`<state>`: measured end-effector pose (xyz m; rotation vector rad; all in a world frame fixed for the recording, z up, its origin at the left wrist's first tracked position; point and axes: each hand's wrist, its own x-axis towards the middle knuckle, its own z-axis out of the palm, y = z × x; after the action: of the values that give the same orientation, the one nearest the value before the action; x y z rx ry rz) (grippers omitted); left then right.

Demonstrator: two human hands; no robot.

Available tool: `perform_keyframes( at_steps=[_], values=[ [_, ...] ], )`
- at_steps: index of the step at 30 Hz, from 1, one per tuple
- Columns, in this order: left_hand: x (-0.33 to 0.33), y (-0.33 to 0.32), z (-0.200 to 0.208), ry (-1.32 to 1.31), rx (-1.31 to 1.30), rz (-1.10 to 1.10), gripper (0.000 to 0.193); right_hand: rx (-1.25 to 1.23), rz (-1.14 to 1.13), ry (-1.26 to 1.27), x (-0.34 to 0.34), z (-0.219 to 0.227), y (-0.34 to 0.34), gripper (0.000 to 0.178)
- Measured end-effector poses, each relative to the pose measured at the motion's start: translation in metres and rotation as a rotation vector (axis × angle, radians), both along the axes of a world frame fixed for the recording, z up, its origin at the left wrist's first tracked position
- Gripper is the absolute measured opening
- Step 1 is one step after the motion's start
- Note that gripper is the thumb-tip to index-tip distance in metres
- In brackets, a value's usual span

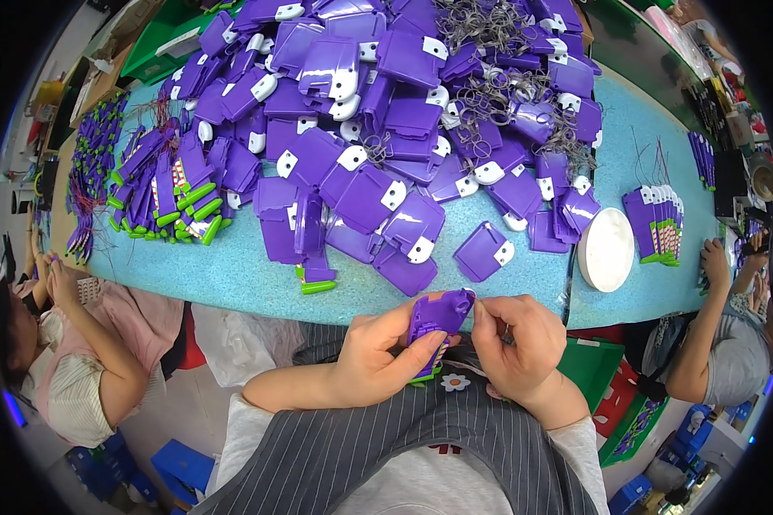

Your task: The person assembles toy components by hand, inserting wires and small plastic pieces into plastic casings and pressing the parts together.

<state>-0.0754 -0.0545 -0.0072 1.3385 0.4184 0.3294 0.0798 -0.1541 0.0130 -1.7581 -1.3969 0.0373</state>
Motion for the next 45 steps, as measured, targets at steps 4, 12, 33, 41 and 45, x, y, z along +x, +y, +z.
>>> perform_keyframes(
  at_steps=[4,12,33,41,45],
  values=[
    [0.005,0.001,0.002,-0.026,0.334,0.050,0.035,-0.058,-0.001,0.059,0.000,0.002,-0.001,0.016],
    [0.003,0.001,0.004,-0.025,0.677,0.042,0.035,0.015,-0.012,0.247,-0.001,0.000,-0.005,0.010],
    [0.001,-0.002,0.006,-0.067,0.399,0.031,0.030,0.170,0.031,0.212,-0.008,-0.017,-0.007,0.018],
    [-0.001,0.005,0.007,0.003,0.190,-0.041,0.026,0.116,0.031,0.162,-0.006,-0.013,-0.003,0.017],
    [0.000,0.003,0.003,-0.024,0.284,-0.009,0.025,0.132,0.025,0.117,-0.003,-0.011,-0.002,0.014]
  ],
)
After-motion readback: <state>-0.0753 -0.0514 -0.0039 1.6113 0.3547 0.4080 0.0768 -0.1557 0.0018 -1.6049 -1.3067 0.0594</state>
